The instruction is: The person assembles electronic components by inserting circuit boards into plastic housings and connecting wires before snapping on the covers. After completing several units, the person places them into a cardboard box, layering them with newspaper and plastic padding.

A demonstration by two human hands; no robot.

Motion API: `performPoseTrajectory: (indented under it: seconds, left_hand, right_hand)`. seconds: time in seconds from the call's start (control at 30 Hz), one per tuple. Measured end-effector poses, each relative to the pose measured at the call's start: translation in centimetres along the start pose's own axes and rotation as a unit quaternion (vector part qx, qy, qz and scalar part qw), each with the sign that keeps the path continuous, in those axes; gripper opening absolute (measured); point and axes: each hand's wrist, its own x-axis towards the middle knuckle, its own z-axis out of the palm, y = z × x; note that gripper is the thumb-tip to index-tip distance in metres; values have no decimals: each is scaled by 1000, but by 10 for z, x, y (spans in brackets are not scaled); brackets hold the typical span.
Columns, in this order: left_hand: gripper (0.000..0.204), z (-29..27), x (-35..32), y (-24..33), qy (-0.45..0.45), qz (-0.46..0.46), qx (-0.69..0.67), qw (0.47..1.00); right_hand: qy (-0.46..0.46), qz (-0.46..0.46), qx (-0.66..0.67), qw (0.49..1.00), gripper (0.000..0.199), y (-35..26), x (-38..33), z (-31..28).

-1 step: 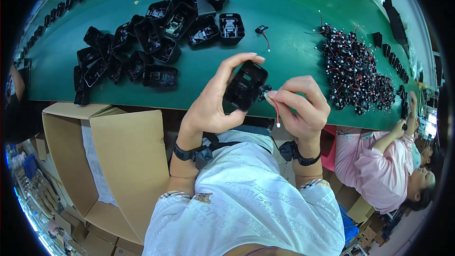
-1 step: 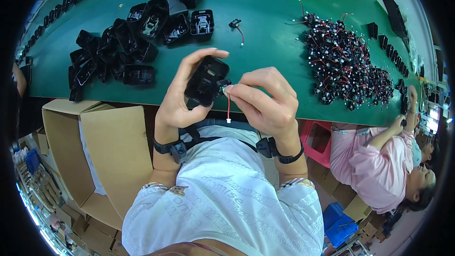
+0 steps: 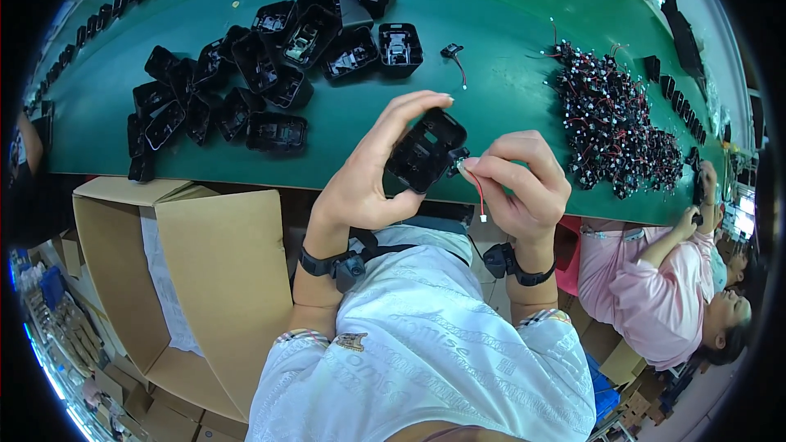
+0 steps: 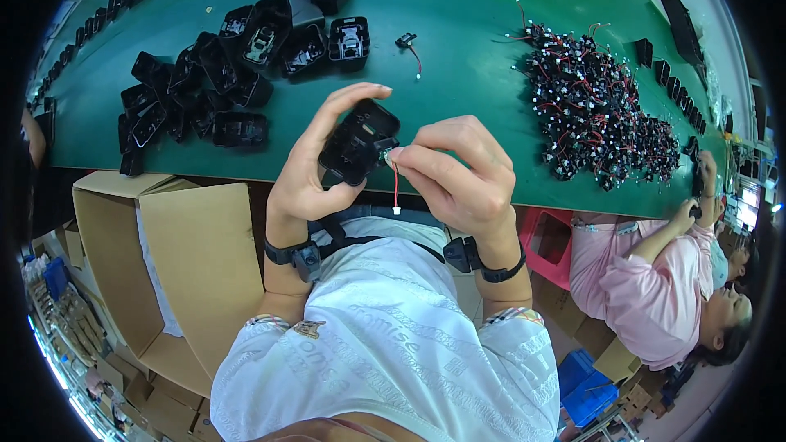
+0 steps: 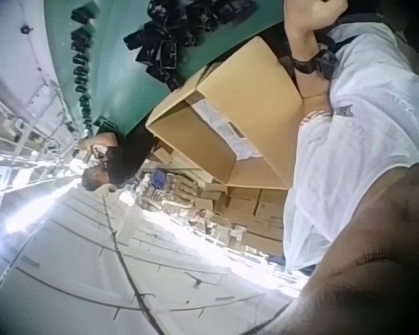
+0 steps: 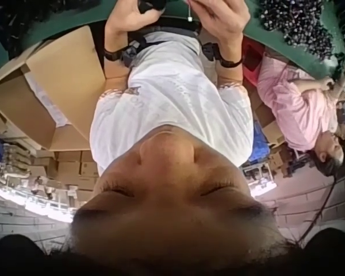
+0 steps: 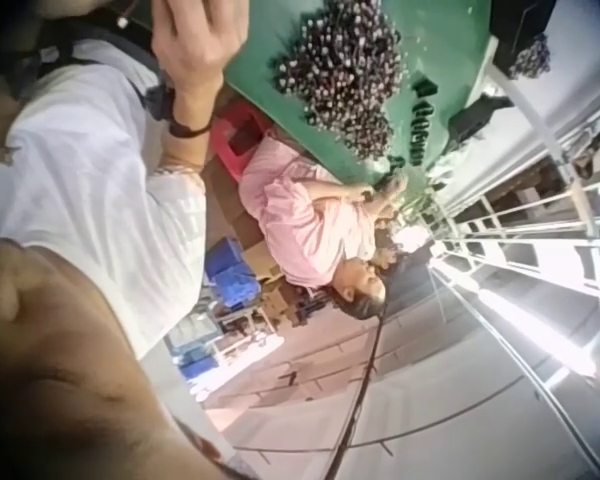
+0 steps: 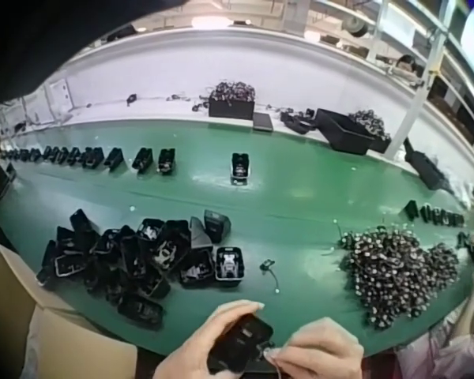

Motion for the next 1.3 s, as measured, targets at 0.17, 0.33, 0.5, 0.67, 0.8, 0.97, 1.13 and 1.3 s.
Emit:
performPoseTrajectory:
  seconds: [0.17,0.33,0.5,0.67,0.8,0.97,1.13,1.3]
  left_hand:
    - [80,-7,-6,-1,-35,-49,-112,992]
    - [68,-6,-15,-21,-3,-90,-289,953]
    - [59,3,-17,-28,26,-45,-329,943]
    - [58,12,-12,-25,54,-86,-415,904]
    - [56,9,-11,-25,77,-114,-372,918]
    - [53,4,-11,-28,47,-119,-292,948]
    - [49,8,-7,-18,87,-114,-270,952]
    - [47,2,-9,-29,27,-147,-280,948]
  right_hand:
    - [-28,-18,29,999,25,4,8,-5]
    - [-63,-25,73,995,24,-2,15,1]
    - [-34,-32,50,998,25,-7,19,6]
    - [-45,-36,-9,998,26,-8,20,9]
    - [-55,-55,-46,996,25,-5,20,8]
    - [-102,-60,-54,992,26,-7,25,-2]
    - [-94,-33,-38,994,25,-5,22,0]
    - [-135,-13,-57,989,22,-9,22,-8]
